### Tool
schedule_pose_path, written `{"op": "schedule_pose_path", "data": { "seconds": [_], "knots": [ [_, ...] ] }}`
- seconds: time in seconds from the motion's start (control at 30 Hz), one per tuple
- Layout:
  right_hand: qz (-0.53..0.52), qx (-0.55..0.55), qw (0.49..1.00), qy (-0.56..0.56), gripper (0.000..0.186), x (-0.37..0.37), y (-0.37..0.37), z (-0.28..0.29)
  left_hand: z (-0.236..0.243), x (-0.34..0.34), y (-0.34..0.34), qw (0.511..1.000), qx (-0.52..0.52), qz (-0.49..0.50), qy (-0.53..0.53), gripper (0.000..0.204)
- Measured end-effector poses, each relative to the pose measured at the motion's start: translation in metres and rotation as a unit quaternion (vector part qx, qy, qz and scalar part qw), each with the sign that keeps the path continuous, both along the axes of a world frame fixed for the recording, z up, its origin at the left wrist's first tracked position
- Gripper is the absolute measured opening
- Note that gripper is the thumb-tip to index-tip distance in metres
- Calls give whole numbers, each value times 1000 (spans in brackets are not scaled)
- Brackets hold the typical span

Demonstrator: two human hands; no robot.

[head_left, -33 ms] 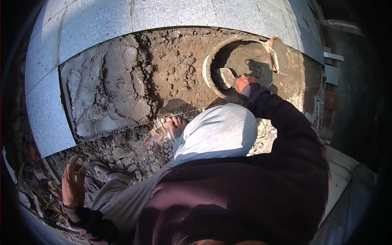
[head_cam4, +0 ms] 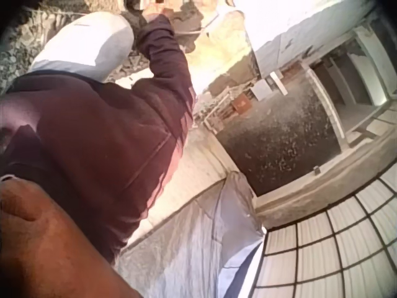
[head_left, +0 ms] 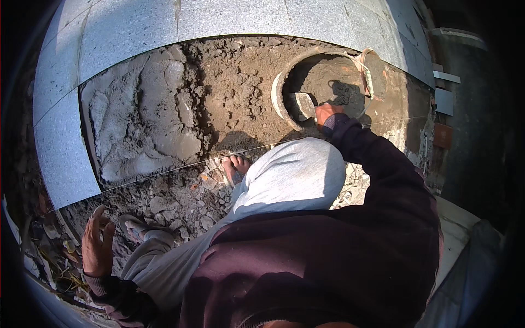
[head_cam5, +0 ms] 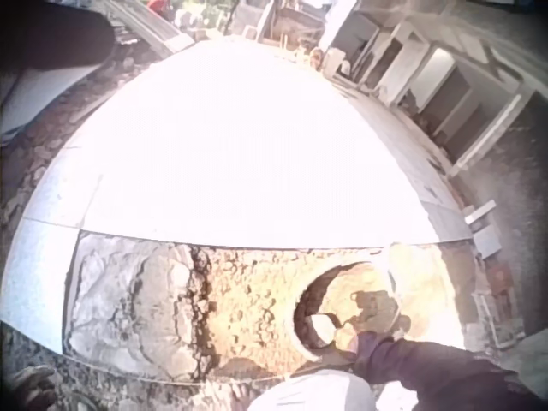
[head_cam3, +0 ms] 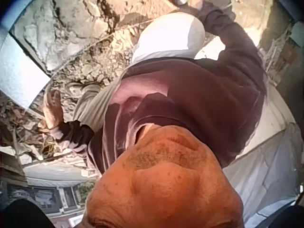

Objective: Spreading mortar with a trowel and placing a floor tile.

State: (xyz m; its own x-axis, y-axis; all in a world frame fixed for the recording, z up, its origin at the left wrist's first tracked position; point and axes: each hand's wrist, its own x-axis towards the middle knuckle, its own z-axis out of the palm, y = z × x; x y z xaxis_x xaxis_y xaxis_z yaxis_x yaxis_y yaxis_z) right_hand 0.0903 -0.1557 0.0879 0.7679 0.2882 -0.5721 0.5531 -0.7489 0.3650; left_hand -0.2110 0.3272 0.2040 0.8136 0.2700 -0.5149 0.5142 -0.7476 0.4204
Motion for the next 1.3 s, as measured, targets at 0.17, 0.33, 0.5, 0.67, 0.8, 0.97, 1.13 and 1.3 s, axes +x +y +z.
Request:
{"op": "schedule_pose_path", "data": {
  "seconds": [0.17,0.33,0.5,0.67,0.8,0.97,1.13,1.3],
  "knots": [
    [-73,7,997,35,26,1,-1,35,-6,6,-2,998,-8,-34,-48,37],
    [-113,193,971,79,31,4,-39,73,-5,15,1,1000,6,-10,-15,38],
    [-177,290,931,131,28,2,-24,103,-7,0,13,999,-25,-8,-25,37],
    [-76,376,901,203,31,5,64,116,-19,-23,13,999,3,-51,-20,38],
    [-72,439,863,241,28,7,159,73,-33,-26,10,988,96,-120,-26,27],
    [-149,438,757,461,21,24,289,5,-76,-28,10,988,45,-124,-79,26],
    [149,366,915,-77,23,-10,375,-45,-122,-31,47,985,33,-167,-37,26],
    [-20,409,907,-100,27,-54,398,-68,-148,-24,105,979,32,-193,-55,34]
  ]
}}
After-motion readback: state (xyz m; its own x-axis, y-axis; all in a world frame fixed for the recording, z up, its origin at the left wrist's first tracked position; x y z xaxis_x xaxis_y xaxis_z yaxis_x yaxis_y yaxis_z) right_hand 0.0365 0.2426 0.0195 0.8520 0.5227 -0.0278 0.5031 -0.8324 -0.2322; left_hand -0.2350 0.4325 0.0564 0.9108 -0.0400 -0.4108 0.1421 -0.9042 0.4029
